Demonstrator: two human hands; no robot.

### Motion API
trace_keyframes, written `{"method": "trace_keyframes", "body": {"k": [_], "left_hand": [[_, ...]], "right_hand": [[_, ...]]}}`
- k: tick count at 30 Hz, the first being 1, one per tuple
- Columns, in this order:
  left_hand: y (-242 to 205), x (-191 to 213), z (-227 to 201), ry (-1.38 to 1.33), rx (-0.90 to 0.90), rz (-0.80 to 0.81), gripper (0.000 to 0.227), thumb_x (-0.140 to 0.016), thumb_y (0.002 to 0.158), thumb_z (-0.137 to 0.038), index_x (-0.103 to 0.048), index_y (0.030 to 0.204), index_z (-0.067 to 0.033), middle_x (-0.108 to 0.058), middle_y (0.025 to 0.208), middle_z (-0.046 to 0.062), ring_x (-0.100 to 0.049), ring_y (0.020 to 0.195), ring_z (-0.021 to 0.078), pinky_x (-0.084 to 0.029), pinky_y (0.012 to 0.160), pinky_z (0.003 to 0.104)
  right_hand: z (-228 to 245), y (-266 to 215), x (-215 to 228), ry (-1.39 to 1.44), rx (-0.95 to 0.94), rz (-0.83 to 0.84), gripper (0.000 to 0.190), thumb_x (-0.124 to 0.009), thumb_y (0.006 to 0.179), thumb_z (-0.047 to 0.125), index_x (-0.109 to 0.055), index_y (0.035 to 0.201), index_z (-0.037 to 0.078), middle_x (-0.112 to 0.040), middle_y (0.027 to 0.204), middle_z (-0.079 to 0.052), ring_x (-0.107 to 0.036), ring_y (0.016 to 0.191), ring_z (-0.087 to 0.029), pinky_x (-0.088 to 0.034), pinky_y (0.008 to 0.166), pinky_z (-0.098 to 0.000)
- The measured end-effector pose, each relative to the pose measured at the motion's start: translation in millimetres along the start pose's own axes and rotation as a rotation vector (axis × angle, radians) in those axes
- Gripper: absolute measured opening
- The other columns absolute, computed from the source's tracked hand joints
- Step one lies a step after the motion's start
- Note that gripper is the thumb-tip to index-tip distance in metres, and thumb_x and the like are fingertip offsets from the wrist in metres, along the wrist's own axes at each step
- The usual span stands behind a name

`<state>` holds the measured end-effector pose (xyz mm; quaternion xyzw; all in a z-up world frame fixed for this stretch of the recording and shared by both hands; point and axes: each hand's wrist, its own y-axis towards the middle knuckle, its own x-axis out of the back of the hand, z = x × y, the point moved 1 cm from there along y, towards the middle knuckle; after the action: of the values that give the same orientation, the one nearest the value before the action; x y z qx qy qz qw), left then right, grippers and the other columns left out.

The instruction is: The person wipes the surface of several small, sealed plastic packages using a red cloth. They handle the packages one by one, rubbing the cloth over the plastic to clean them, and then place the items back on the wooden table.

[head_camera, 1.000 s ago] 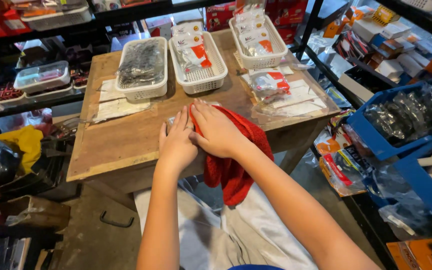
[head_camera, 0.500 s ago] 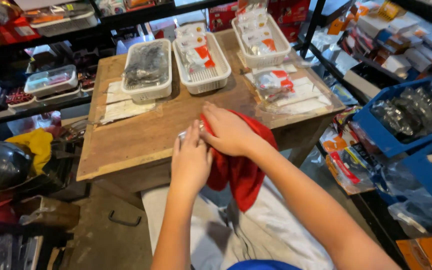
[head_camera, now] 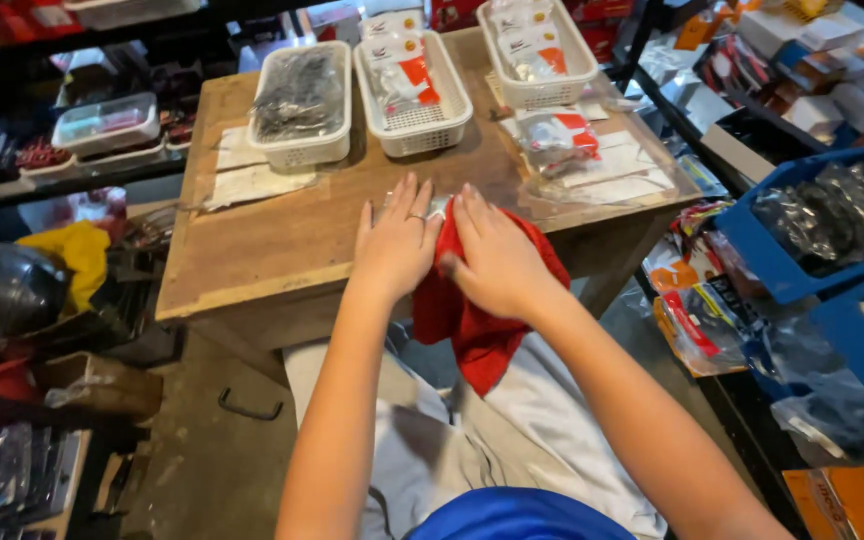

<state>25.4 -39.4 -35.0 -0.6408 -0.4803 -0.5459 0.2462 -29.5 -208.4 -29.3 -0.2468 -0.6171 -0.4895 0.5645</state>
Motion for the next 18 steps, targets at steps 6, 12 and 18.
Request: {"method": "trace_keyframes", "body": {"k": [6, 12, 18], "left_hand": [[-4.9, -16.1, -2.3, 0.103, -0.014, -0.172, 0.065, -0.045, 0.101, -0.022, -0.028, 0.158, 0.0025, -0.031, 0.164, 0.022, -0.029, 0.153, 0.0294, -0.015, 0.122, 0.063], [3.0, 14.0, -4.6, 0.000, 0.019, 0.002, 0.072, -0.039, 0.106, -0.042, -0.021, 0.160, 0.0013, -0.023, 0.166, 0.026, -0.020, 0.156, 0.0338, -0.007, 0.120, 0.067], [12.6, 26.8, -0.1, 0.017, 0.114, -0.265, 0.092, -0.072, 0.091, -0.046, -0.027, 0.161, -0.0073, -0.026, 0.163, 0.030, -0.026, 0.154, 0.0385, -0.011, 0.120, 0.069]], "right_hand": [[-40.7, 66.1, -40.2, -0.041, -0.182, 0.142, 0.087, -0.025, 0.104, 0.061, -0.035, 0.154, -0.009, -0.028, 0.164, -0.030, -0.025, 0.155, -0.038, -0.025, 0.125, -0.0488], [-29.2, 34.8, -9.4, -0.089, -0.096, 0.046, 0.082, -0.039, 0.100, 0.055, -0.037, 0.154, -0.006, -0.033, 0.164, -0.025, -0.029, 0.154, -0.035, -0.025, 0.125, -0.0471], [-23.3, 0.5, -2.5, -0.230, -0.073, -0.003, 0.086, -0.049, 0.094, 0.058, -0.040, 0.154, -0.003, -0.036, 0.163, -0.023, -0.034, 0.153, -0.033, -0.028, 0.123, -0.0464]]}}
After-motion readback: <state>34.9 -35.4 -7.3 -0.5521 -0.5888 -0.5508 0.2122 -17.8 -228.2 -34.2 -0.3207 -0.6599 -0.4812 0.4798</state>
